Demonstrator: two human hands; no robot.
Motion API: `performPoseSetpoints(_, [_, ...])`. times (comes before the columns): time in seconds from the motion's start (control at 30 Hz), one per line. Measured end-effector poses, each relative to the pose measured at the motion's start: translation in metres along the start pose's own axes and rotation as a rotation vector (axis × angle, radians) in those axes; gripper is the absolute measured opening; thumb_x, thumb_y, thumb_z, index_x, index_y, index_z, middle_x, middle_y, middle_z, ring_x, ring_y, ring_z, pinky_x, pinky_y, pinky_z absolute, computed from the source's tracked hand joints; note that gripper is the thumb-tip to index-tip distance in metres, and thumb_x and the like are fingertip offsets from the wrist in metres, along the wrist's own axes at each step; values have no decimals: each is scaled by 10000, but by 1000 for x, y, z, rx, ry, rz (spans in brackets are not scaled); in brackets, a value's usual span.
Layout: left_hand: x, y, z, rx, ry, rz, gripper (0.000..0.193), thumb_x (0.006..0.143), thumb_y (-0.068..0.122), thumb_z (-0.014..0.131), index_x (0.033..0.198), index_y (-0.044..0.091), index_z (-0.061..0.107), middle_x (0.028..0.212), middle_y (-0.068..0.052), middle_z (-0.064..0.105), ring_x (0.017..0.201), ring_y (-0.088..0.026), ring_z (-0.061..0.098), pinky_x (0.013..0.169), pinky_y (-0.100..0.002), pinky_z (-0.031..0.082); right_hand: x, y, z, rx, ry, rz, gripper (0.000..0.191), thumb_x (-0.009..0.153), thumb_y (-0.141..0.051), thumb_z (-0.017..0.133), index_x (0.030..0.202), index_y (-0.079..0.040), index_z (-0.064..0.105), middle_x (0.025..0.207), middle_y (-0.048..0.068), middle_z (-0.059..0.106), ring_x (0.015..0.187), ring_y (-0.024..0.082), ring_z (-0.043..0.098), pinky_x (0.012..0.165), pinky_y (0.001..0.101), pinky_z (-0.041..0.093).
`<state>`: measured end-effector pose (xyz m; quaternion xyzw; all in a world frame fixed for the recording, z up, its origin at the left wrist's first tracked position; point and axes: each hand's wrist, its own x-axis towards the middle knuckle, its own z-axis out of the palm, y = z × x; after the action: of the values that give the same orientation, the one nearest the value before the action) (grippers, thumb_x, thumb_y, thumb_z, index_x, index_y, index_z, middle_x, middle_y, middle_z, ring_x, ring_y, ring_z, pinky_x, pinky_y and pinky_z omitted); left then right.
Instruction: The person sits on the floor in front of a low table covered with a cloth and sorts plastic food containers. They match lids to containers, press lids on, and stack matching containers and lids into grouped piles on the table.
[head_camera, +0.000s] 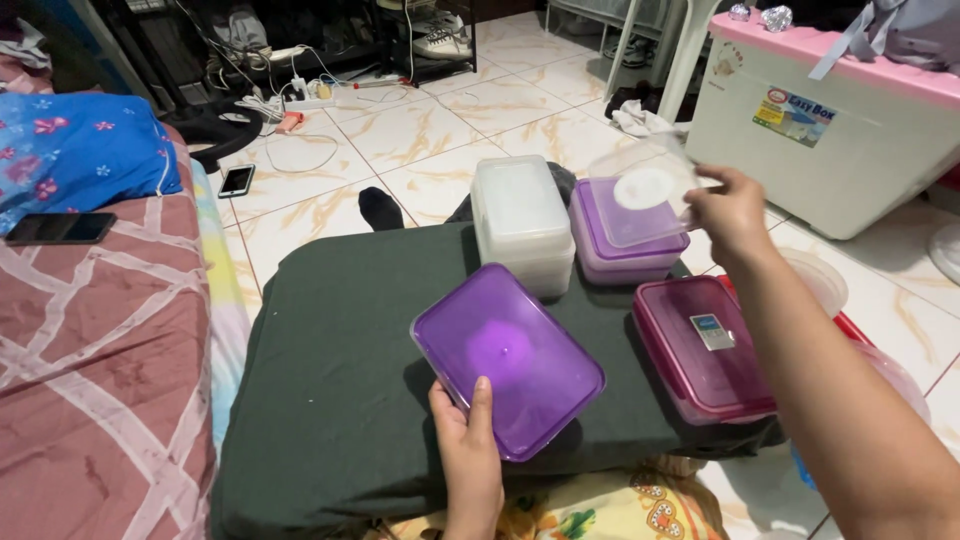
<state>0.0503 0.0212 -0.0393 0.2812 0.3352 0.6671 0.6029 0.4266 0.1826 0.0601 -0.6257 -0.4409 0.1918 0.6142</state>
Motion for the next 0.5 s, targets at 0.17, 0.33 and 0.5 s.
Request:
performPoseSetpoints(0.17, [0, 4, 1, 13, 3, 5, 483, 992, 158, 561, 1428, 14, 409, 1263, -123, 654, 1111, -152, 620, 989, -327, 485, 12, 30, 14, -228, -25, 40, 472, 886, 10, 652, 1357, 16, 617, 883, 141, 684, 681, 206, 640, 576, 368, 514])
performPoseSetpoints(0.33, [-2, 7, 1, 36, 6, -19, 485, 993, 161, 559, 1430, 17, 409, 1258, -123, 655, 1103, -156, 626, 983, -332, 493, 12, 41, 17, -574, -35, -74, 487, 844, -102, 687, 1319, -1, 652, 951, 170, 703, 826, 280, 699, 768, 405, 561])
performPoseSetpoints(0.5, [-2, 9, 5, 21, -22, 6, 483, 999, 155, 562, 1430, 1, 409, 1256, -137, 654, 1098, -159, 622, 979, -334, 495, 0, 36, 17, -811, -34, -275, 408, 816, -169, 740, 1187, 2, 740, 1109, 256, 637, 900, 376, 674, 815, 447, 549])
